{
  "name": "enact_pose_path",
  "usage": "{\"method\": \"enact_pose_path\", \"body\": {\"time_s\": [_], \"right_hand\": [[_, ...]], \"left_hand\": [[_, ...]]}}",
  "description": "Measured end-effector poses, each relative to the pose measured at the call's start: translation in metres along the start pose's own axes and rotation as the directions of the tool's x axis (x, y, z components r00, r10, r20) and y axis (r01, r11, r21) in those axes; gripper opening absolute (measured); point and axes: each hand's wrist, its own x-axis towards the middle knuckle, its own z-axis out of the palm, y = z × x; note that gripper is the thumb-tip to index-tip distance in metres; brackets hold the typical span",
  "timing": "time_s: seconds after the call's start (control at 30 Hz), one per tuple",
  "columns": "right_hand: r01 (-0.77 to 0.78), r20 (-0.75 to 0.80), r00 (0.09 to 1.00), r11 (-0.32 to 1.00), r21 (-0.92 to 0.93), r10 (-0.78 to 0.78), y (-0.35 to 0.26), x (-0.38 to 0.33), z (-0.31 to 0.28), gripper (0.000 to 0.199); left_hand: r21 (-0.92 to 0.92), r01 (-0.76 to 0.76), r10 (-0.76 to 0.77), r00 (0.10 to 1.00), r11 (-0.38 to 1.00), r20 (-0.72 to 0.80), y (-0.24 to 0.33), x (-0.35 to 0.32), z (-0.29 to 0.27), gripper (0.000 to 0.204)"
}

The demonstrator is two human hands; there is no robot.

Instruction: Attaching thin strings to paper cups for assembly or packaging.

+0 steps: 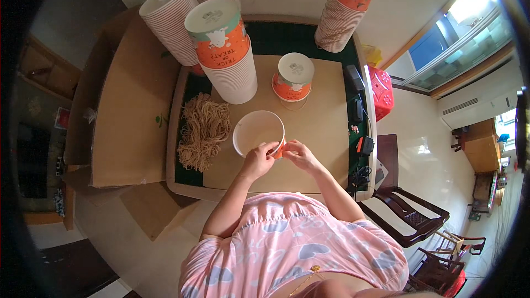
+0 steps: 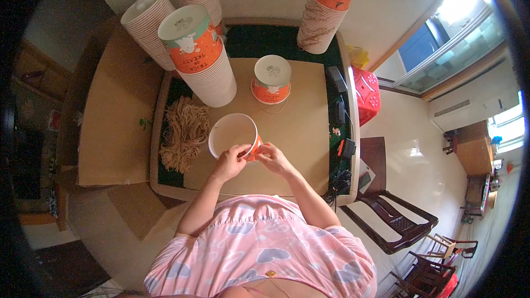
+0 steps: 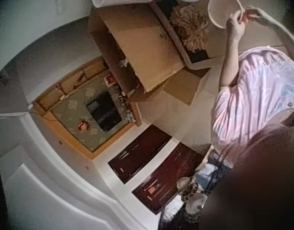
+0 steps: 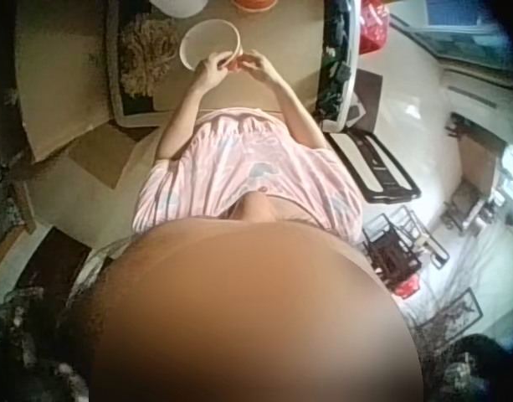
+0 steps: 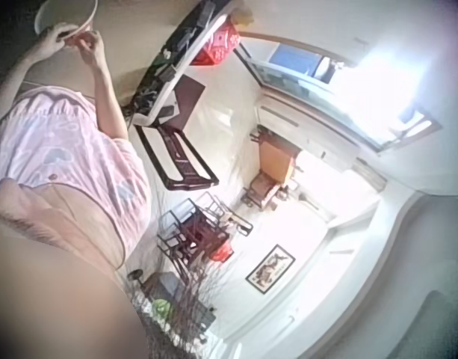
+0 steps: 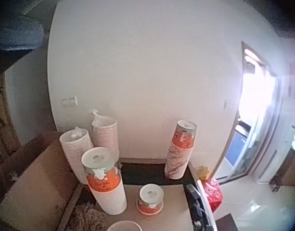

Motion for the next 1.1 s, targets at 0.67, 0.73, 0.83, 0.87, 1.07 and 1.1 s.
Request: {"method": "enact_pose_path", "body": {"time_s": [0.67,0.73,0.83,0.87,1.07,1.1], "right_hand": [[-0.172,-0.027,0.984,0.978,0.119,0.177,0.04,-0.008,-0.01,0.011],[-0.181,-0.063,0.979,0.971,0.153,0.193,0.038,-0.013,-0.009,0.011],[-0.123,-0.18,0.972,0.978,0.169,0.154,0.022,-0.02,-0.007,0.015],[-0.092,-0.174,0.977,0.978,0.188,0.125,0.016,-0.021,-0.004,0.016],[0.054,-0.25,0.962,0.976,-0.21,-0.107,0.001,-0.019,0.009,0.027],[0.055,-0.247,0.963,0.976,-0.21,-0.108,0.001,-0.018,0.011,0.027]], "left_hand": [[-0.019,0.054,-0.054,0.999,0.998,0.01,-0.03,0.014,0.057,0.014],[-0.053,0.059,-0.058,0.998,0.997,0.018,-0.029,0.015,0.058,0.013],[-0.16,0.109,-0.103,0.994,0.981,0.044,-0.033,0.017,0.06,0.012],[-0.232,0.148,-0.135,0.988,0.961,0.072,-0.036,0.018,0.063,0.011],[-0.662,0.565,-0.353,0.825,0.493,0.442,-0.053,0.023,0.072,0.016],[-0.663,0.564,-0.355,0.825,0.492,0.439,-0.061,0.023,0.075,0.016]]}}
